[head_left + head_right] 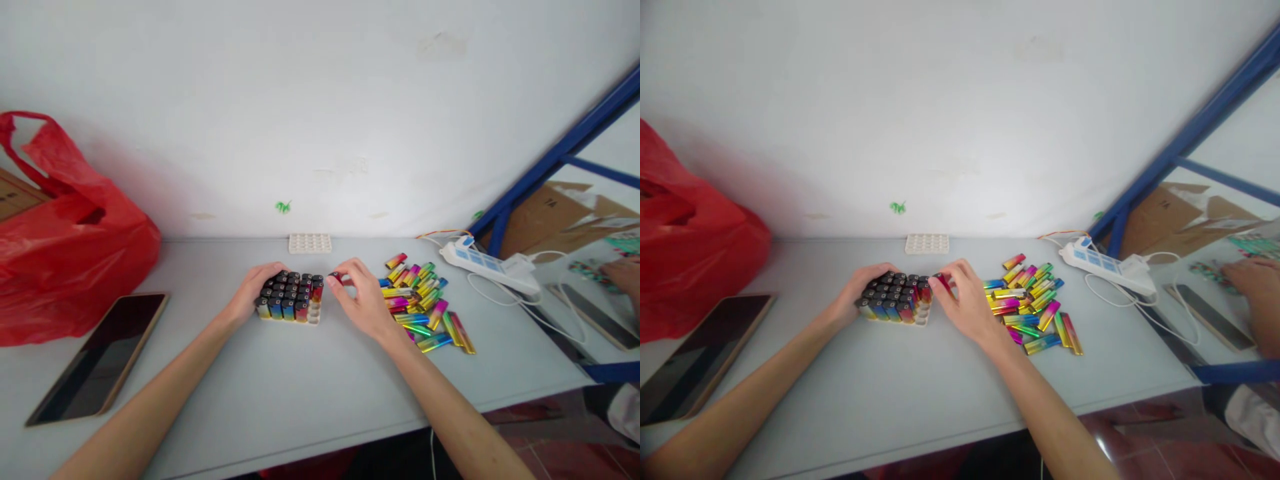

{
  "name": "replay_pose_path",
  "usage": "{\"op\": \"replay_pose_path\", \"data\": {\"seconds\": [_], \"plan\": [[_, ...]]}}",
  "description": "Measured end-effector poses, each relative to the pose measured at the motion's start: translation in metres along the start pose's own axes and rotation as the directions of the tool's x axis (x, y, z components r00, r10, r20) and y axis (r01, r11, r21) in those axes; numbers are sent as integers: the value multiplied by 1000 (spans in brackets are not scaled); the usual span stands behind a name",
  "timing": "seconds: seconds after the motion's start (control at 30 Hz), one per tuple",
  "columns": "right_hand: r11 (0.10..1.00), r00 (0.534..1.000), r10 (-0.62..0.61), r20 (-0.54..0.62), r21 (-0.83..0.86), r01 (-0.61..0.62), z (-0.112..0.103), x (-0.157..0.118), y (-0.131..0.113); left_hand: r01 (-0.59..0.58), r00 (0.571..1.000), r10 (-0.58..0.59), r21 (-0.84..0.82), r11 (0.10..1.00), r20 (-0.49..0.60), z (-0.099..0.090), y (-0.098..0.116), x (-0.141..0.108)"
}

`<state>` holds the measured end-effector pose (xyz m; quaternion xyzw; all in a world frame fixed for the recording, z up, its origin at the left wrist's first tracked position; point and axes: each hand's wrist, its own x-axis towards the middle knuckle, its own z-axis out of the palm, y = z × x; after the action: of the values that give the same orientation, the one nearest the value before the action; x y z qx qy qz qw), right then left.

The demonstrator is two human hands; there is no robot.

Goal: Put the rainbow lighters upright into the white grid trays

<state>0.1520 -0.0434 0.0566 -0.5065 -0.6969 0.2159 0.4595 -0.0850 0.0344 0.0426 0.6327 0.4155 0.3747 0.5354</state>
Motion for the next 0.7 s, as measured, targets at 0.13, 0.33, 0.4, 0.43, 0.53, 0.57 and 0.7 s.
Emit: {"op": "replay_pose_path", "data": {"seconds": [0.13,0.33,0.4,0.43,0.53,0.57,0.7], "plan": [[989,994,-99,50,-108,104,-1,0,-3,8,1000,-7,31,999,-16,0,0,0],[992,995,-50,87,-114,59,3,-2,2,6,1000,-6,46,999,-12,2,5,0],[988,990,-51,132,-139,69,0,-2,6,11,1000,-10,50,999,-13,2,5,0],[984,984,-64,165,-152,89,-2,-2,8,12,1000,-11,52,999,-13,2,5,0],[968,959,-123,254,-183,172,-11,0,10,8,1000,-7,59,998,-11,2,5,0],[965,952,-129,278,-187,186,-12,0,10,2,1000,-1,62,998,-10,2,5,0],[958,945,-72,320,-240,154,-4,1,11,-22,1000,23,52,998,-3,1,5,-1]]}}
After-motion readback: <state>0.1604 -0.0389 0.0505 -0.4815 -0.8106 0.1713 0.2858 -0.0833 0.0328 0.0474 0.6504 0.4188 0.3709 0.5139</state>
